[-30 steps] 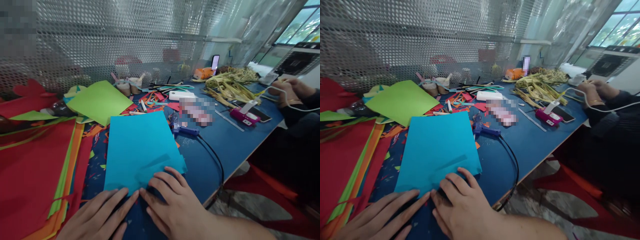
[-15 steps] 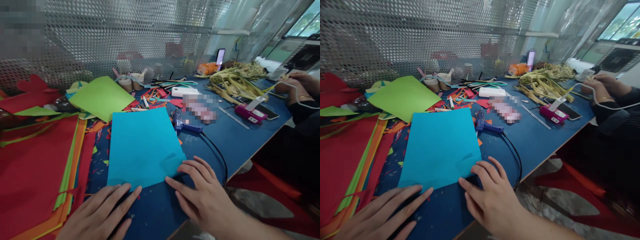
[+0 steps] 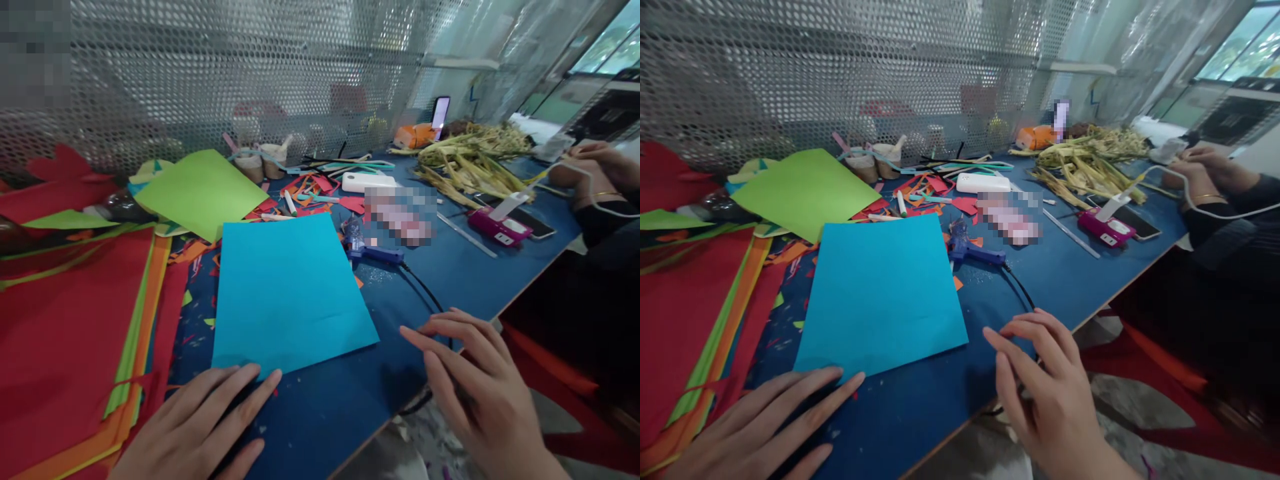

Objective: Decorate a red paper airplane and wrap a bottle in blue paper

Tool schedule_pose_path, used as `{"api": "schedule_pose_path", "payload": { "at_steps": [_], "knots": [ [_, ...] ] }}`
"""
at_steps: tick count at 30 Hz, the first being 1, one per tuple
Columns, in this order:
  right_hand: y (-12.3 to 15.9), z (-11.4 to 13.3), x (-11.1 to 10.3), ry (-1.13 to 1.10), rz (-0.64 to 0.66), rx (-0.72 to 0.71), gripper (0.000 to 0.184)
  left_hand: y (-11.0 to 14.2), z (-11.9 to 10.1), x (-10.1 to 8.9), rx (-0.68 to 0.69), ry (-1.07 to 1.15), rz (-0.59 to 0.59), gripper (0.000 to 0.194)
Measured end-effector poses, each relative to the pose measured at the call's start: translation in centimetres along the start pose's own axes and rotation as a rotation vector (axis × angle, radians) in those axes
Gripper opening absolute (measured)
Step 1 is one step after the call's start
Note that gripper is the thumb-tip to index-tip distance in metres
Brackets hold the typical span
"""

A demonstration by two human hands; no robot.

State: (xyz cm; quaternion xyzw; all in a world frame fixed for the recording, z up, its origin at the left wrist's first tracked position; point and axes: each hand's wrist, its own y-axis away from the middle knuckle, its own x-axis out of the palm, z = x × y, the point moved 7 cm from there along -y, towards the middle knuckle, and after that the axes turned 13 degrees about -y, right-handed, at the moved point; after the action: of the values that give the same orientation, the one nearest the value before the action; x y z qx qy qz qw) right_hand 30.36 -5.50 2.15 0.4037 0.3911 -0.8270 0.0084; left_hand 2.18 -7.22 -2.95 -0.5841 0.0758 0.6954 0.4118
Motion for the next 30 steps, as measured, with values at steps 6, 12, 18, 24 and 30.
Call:
{"api": "schedule_pose_path", "payload": {
  "at_steps": [6, 12, 18, 24, 30],
  "knots": [
    [-1.6, 3.5, 4.7, -0.271, 0.163, -0.067, 0.028, -1.5, -0.6, -1.6, 0.028, -0.039, 0.035, 0.048],
    [0.0, 2.1, 6.9, -0.287, 0.206, 0.034, 0.034, -1.9, -0.5, -2.0, -0.02, 0.051, 0.114, 0.041],
    [0.1, 2.0, 6.4, -0.239, 0.274, -0.063, 0.037, -1.9, 2.2, -3.6, -0.091, 0.177, 0.162, 0.032],
    [-0.1, 2.2, 6.4, -0.247, 0.273, -0.088, 0.036, -1.9, 3.9, -3.7, -0.181, 0.336, 0.241, 0.031],
    [-0.1, 2.4, 6.3, -0.204, 0.278, -0.113, 0.034, -1.3, 5.5, -3.5, -0.229, 0.342, 0.222, 0.036]
  ]
}}
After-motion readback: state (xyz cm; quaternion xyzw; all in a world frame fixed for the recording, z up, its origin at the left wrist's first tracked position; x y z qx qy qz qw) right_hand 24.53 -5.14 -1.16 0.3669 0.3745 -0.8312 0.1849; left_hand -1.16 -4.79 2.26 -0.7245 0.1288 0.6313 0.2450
